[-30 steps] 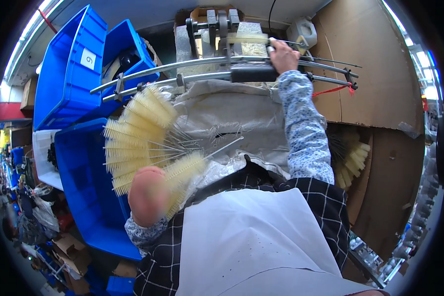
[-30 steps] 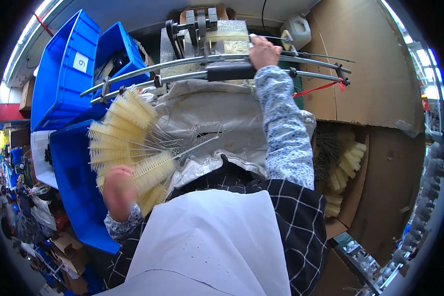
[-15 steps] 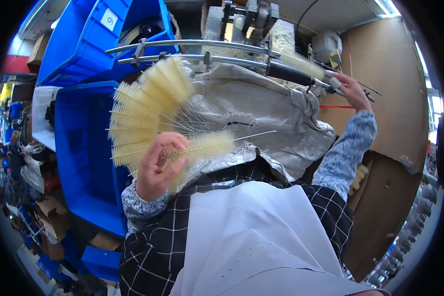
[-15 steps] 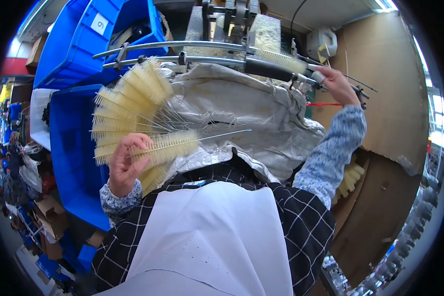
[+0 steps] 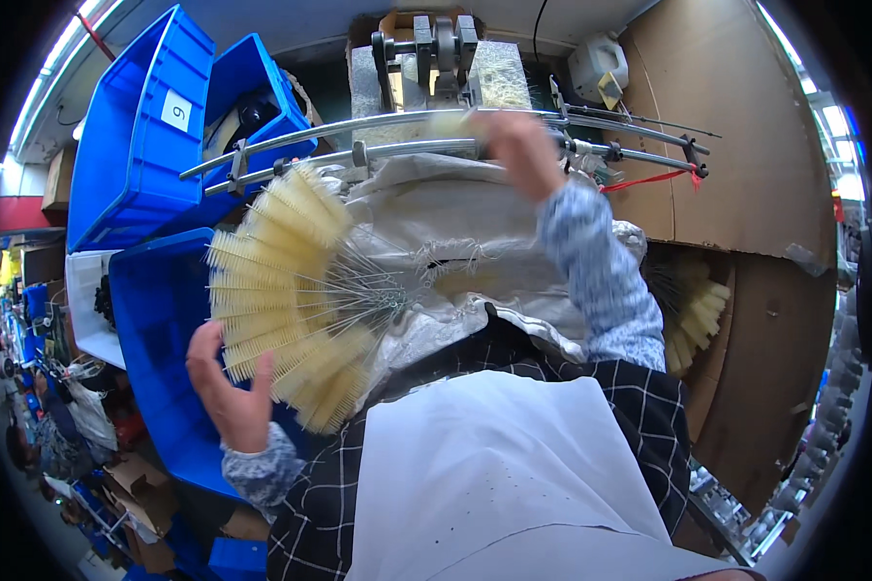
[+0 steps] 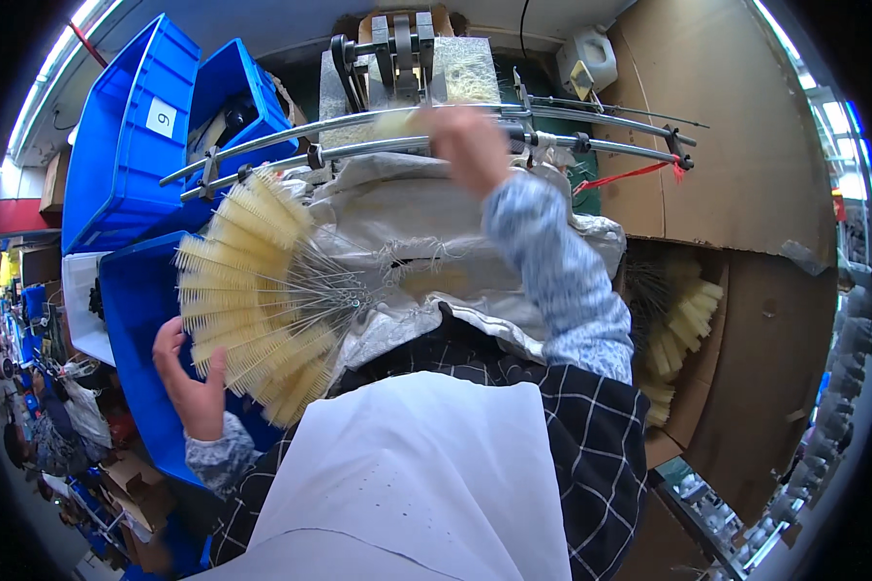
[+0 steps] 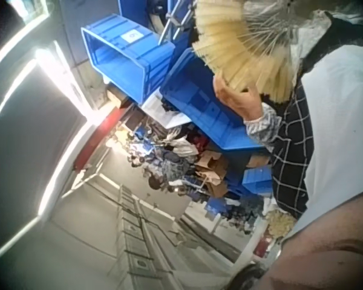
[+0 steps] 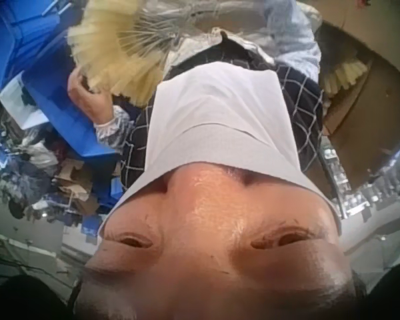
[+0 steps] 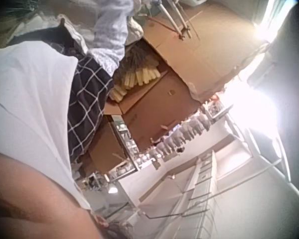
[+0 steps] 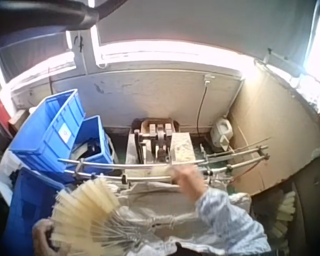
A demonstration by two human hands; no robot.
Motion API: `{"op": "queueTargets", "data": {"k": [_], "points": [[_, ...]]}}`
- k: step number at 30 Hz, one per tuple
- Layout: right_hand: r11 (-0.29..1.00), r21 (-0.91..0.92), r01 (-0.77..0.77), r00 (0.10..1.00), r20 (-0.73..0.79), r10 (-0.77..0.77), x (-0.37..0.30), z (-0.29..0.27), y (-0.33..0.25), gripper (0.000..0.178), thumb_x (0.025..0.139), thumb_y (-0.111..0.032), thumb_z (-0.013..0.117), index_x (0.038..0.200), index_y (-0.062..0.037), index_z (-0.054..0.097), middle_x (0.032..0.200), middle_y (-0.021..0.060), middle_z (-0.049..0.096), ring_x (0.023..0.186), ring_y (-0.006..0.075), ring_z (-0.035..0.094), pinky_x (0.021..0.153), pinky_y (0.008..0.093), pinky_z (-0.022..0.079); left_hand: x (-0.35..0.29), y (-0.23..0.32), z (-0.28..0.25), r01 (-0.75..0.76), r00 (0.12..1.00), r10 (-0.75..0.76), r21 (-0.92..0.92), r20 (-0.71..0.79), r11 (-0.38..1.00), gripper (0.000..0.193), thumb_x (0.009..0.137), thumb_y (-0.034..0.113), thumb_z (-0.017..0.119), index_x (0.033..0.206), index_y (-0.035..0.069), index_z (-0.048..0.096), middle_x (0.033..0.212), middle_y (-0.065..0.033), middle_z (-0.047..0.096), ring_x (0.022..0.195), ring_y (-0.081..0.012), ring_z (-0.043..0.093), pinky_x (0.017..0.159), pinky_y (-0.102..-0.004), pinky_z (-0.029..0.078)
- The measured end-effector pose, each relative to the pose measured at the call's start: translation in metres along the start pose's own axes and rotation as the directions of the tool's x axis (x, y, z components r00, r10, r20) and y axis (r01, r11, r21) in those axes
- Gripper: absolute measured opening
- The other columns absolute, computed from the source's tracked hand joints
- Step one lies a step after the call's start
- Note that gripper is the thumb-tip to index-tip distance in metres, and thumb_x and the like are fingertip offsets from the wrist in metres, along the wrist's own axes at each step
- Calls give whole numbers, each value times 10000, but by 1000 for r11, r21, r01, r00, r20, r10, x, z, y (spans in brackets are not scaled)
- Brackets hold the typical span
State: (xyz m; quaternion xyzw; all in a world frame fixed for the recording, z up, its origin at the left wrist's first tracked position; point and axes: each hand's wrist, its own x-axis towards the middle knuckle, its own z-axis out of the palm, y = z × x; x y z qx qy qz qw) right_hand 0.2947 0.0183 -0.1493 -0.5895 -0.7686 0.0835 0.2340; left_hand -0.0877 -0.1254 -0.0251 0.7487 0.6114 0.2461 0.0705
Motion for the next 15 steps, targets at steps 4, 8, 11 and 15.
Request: {"op": "queueTargets", "data": {"k": [4,8,11,15], "points": [[917,-347,-196,972,-192,136,38,-10,47,271,739,-84,589,988,-190,589,815,24,578,813,218,538,750,347,431,-24,-37,-6,302,880,-260,-47,397,952,392,697,160,672,1022,7,516,997,-129,536,882,-286,516,815,-336,404],[899,-397,-186,979,-153,135,48,-2,57,317,747,-97,574,1042,-210,577,831,12,565,819,204,522,744,348,420,-32,-33,-4,417,856,-295,-230,425,879,328,698,90,656,985,0,526,930,-102,533,865,-218,532,783,-292,415],[913,-372,-169,981,-156,118,49,3,61,315,747,-96,569,1040,-212,579,842,10,560,831,199,516,755,349,412,-33,-35,-9,606,777,-400,-407,486,683,311,707,-6,592,1003,14,495,941,-49,510,840,-147,520,757,-262,422],[905,-381,-187,982,-61,177,53,-6,54,324,799,-108,499,1085,-240,575,938,6,571,912,189,498,834,344,376,-24,-32,-6,422,905,-302,-558,298,714,302,697,-59,543,981,20,477,982,-55,485,887,-134,486,790,-261,394]]}}
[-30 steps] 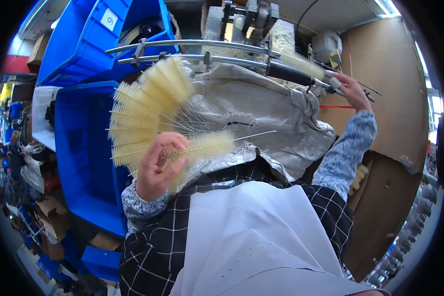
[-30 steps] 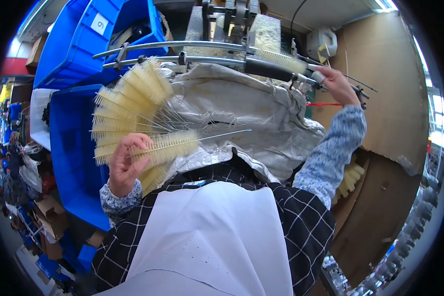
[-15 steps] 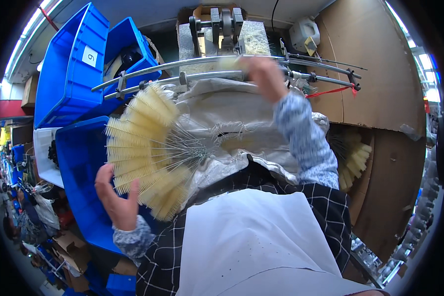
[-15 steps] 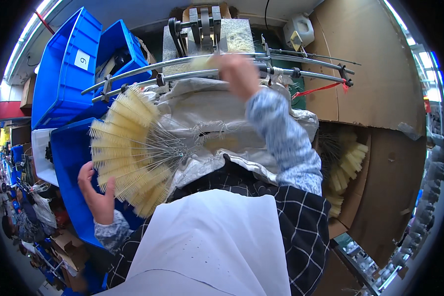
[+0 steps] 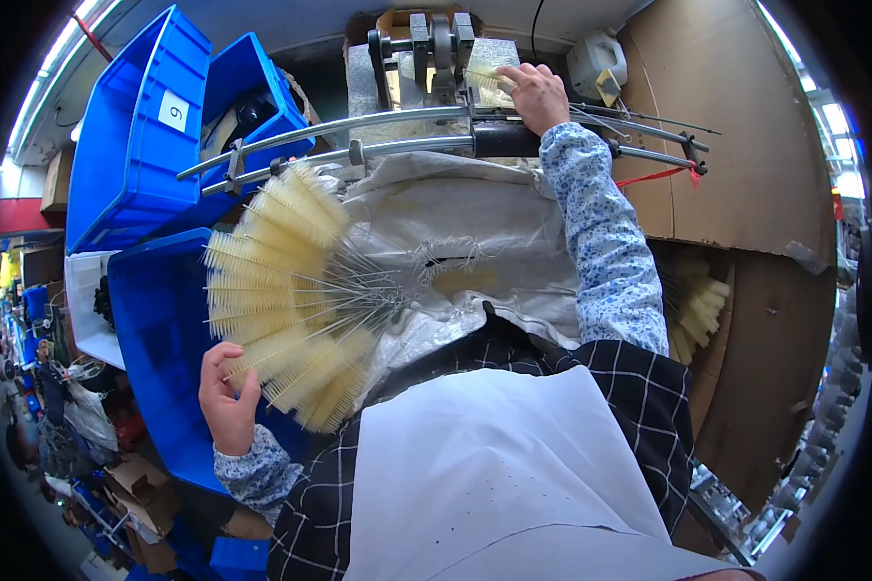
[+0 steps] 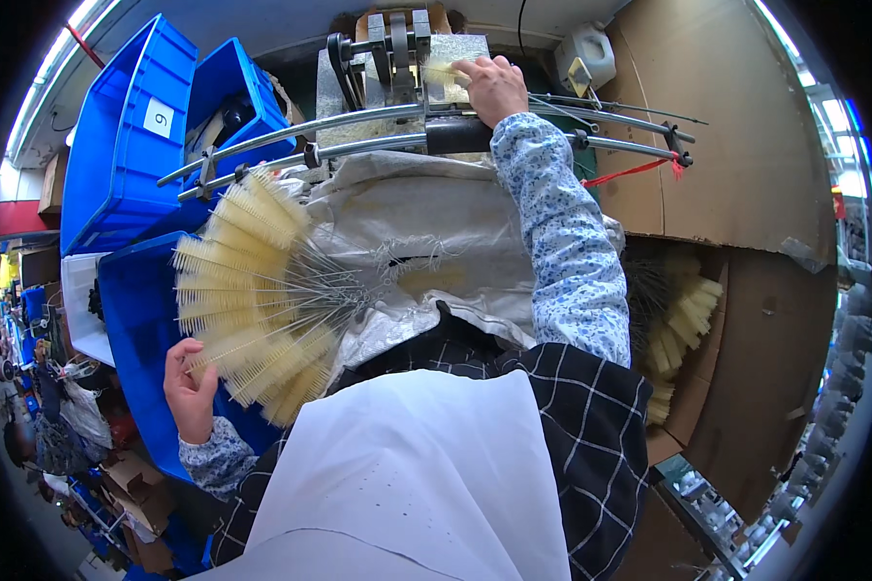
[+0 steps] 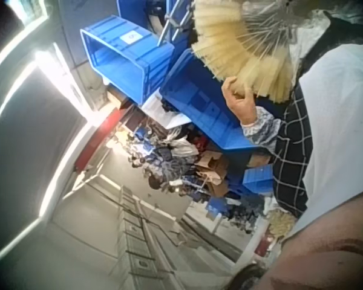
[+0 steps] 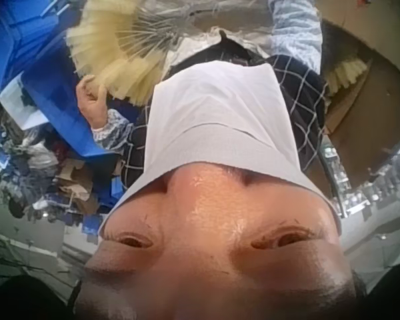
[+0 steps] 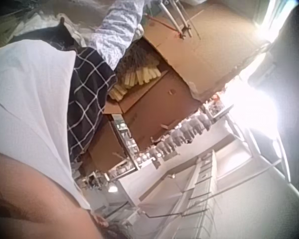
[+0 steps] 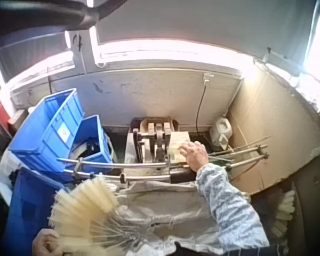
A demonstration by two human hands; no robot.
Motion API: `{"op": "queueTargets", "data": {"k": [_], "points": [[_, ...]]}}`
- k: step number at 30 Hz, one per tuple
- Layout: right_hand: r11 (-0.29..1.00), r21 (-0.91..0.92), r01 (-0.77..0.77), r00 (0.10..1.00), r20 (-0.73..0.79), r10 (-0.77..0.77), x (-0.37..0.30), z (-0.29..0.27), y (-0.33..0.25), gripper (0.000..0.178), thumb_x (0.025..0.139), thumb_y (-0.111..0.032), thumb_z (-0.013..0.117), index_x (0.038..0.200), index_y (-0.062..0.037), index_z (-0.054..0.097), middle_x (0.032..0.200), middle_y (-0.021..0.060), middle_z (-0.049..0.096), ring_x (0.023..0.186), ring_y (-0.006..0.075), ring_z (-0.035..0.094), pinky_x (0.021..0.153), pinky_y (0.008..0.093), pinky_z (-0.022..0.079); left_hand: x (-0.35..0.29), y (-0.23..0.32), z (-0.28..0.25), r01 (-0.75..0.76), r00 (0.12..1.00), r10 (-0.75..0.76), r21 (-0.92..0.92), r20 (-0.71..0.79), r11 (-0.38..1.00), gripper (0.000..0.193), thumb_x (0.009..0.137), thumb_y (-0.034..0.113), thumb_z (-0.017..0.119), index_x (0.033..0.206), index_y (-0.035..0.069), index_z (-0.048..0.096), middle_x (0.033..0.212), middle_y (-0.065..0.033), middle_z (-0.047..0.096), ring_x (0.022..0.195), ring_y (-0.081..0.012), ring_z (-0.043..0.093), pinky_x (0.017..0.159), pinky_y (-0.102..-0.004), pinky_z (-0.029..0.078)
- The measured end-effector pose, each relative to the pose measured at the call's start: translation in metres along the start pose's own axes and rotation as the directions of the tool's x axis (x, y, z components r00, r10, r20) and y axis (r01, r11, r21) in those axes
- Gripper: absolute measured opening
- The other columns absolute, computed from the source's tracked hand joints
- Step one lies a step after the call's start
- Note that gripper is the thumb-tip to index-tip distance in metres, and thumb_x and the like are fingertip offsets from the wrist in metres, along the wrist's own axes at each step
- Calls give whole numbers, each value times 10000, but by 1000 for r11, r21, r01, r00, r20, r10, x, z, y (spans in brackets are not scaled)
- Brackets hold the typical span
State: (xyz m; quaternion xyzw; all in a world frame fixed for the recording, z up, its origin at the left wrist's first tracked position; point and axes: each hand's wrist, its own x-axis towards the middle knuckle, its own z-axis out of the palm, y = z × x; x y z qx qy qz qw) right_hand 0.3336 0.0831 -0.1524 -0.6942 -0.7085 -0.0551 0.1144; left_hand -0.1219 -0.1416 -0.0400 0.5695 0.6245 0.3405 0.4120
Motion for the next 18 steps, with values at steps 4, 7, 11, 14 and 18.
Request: {"op": "queueTargets", "data": {"k": [4,7,11,14,18], "points": [[1000,5,13,1000,27,-13,12,11,9,340,828,-118,464,1120,-258,567,1049,-8,571,1008,183,474,898,338,335,5,15,-1,-208,974,202,-44,-107,977,274,690,-10,513,959,11,467,974,-105,472,883,-151,449,798,-265,360],[996,32,89,995,33,-90,24,29,20,340,831,-123,461,1118,-267,571,1102,-13,559,1094,176,437,933,350,306,10,22,2,-317,937,294,-105,-190,943,286,667,53,512,945,10,460,961,-139,471,841,-162,441,784,-273,352],[972,-221,85,991,-78,-105,14,25,26,389,837,-220,506,1223,-238,467,1230,14,464,1195,181,343,970,446,246,8,23,5,-375,915,346,-126,-208,918,309,653,74,521,948,12,451,959,-149,475,851,-177,444,787,-283,350],[969,-97,-226,971,-98,217,-9,4,37,453,786,-310,573,1208,-184,467,1201,39,468,1126,207,391,892,436,302,7,19,5,-377,915,353,-103,-193,921,319,653,74,519,957,11,446,958,-156,477,858,-186,447,790,-288,349],[961,62,-270,957,-92,275,-22,8,51,377,762,-233,585,1124,-138,545,1100,37,560,1032,211,491,850,408,350,13,18,13,-366,921,344,-107,-181,924,314,658,73,515,958,11,446,959,-159,480,860,-190,452,794,-297,352]]}}
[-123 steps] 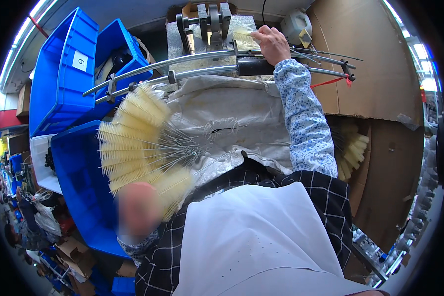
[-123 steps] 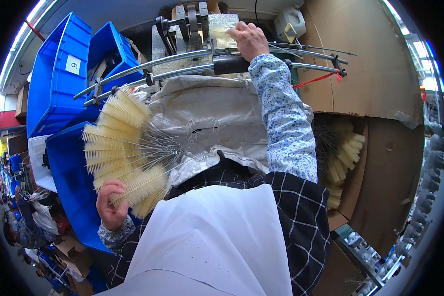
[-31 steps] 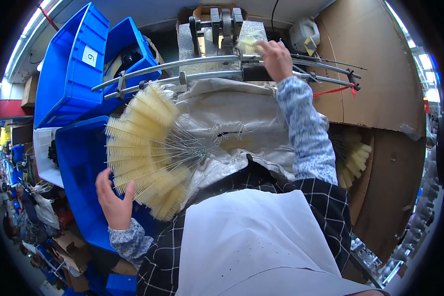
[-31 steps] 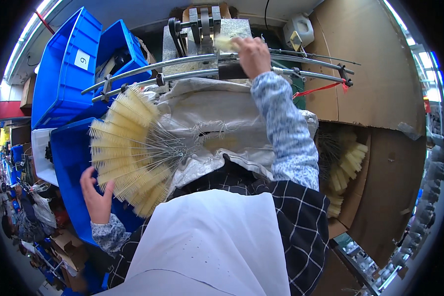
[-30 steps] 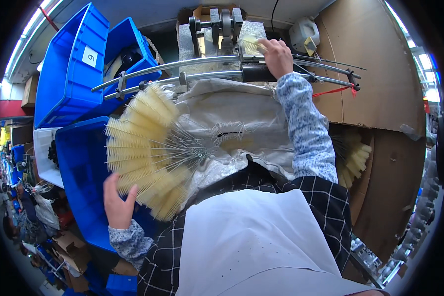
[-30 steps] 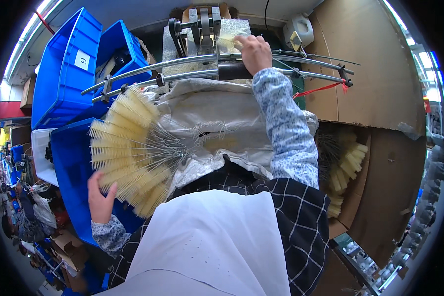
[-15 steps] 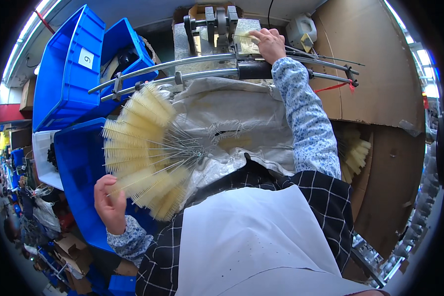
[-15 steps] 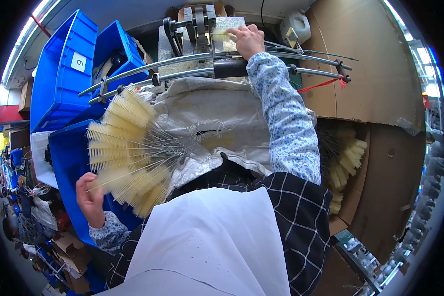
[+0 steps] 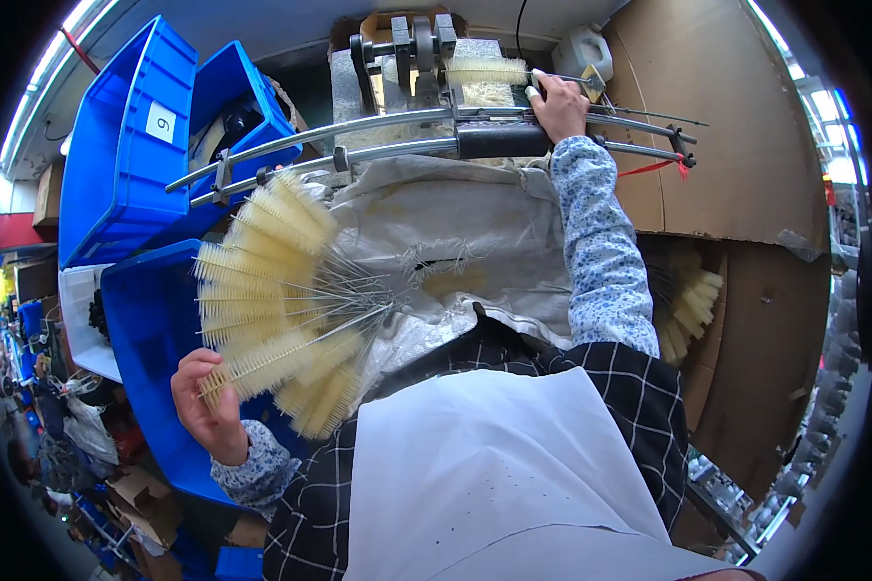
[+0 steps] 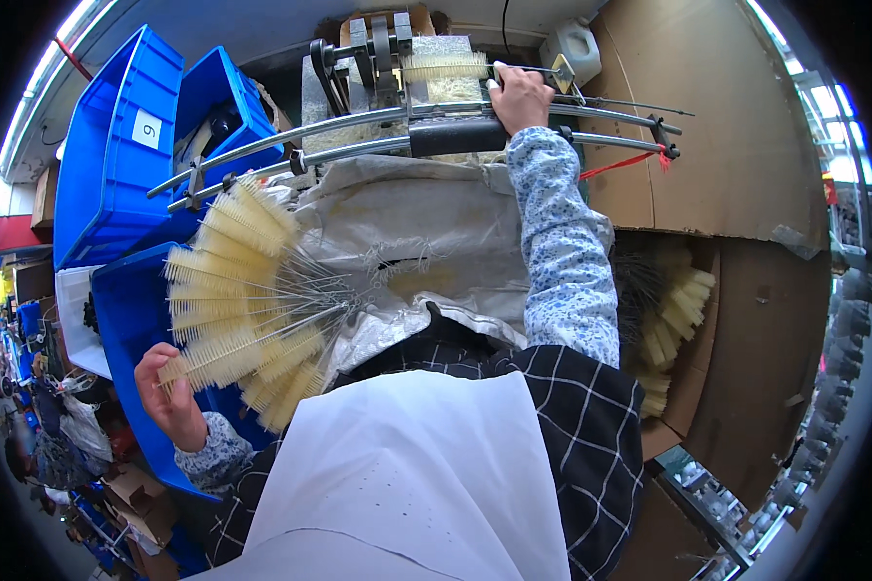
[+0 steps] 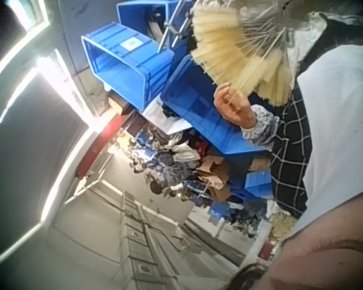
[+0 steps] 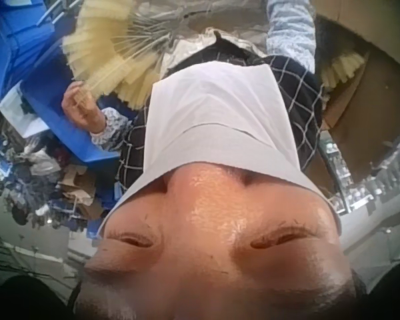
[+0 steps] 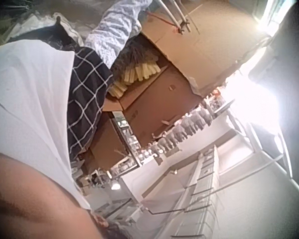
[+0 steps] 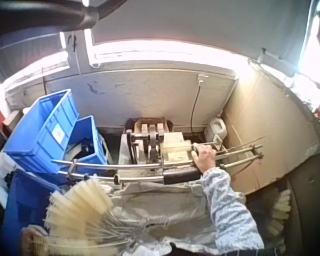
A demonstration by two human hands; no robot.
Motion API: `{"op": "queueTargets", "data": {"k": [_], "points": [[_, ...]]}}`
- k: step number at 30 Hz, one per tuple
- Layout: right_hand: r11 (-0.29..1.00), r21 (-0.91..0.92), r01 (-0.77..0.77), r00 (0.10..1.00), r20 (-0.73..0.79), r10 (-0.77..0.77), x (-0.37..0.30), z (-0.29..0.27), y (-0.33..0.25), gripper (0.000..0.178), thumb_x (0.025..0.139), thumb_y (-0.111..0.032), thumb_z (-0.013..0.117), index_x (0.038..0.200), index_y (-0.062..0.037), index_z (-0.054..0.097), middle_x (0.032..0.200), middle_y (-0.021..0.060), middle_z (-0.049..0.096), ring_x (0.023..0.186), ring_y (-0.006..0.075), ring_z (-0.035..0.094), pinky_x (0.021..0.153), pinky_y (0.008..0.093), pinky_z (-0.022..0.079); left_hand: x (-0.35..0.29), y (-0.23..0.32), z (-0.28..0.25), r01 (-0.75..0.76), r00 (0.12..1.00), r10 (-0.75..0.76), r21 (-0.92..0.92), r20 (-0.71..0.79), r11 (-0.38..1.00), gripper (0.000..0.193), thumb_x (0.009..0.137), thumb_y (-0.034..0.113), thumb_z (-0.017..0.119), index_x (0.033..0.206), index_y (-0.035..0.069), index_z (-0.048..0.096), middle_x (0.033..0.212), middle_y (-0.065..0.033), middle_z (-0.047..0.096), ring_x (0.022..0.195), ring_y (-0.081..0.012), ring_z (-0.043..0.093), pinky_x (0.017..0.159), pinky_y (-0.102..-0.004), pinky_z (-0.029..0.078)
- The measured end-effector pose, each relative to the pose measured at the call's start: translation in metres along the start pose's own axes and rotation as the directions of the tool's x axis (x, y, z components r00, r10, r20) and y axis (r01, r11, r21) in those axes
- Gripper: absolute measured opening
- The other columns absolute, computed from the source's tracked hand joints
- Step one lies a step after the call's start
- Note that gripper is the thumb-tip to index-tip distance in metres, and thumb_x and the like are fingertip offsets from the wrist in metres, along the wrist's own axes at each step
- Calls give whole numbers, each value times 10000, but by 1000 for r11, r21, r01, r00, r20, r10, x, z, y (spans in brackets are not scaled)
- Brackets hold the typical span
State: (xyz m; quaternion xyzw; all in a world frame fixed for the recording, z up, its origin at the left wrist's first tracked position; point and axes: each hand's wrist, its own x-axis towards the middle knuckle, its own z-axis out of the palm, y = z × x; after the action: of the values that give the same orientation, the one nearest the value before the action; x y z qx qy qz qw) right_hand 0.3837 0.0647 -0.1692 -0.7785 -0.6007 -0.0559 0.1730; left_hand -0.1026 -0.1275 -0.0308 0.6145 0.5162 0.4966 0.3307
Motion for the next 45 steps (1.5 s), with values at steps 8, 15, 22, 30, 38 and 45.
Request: {"op": "queueTargets", "data": {"k": [8,15,22,30,38,45], "points": [[995,83,50,997,-63,-45,-2,17,-41,305,745,-166,580,1045,-110,588,1028,55,589,956,220,557,802,392,378,3,4,2,-25,998,26,-19,59,1000,318,661,73,532,964,17,451,964,-156,486,859,-180,454,799,-297,356],[1000,11,19,997,70,-20,-9,17,-118,200,803,-161,494,969,-97,584,984,47,587,926,199,563,796,405,375,0,5,0,5,999,-4,-30,50,1000,319,660,80,540,962,22,451,954,-152,490,857,-178,455,800,-295,356],[999,45,30,999,40,-32,-11,23,-136,297,763,-156,525,1052,-110,572,1023,42,590,958,221,557,809,404,361,4,9,9,-32,996,35,-39,76,999,316,660,84,544,955,18,450,946,-156,492,858,-186,459,800,-303,357],[999,-35,22,999,-42,-24,-5,12,-60,222,744,-142,538,956,-139,603,970,16,605,894,197,584,765,384,359,4,4,10,-25,997,28,-49,72,999,318,662,92,542,956,13,449,944,-164,491,865,-196,460,807,-309,356],[996,82,35,995,89,-42,45,16,53,259,806,-231,505,1039,-161,592,995,78,605,937,265,564,813,426,424,5,4,12,38,995,-31,-76,94,996,301,671,75,490,964,20,448,980,-138,474,922,-186,437,866,-302,313],[975,205,86,909,385,-162,44,-29,68,287,847,-218,494,1123,-162,550,1011,98,605,918,255,572,796,338,439,10,8,14,102,980,-81,-112,181,988,192,723,14,484,909,18,439,953,-126,467,875,-162,441,818,-293,344]]}}
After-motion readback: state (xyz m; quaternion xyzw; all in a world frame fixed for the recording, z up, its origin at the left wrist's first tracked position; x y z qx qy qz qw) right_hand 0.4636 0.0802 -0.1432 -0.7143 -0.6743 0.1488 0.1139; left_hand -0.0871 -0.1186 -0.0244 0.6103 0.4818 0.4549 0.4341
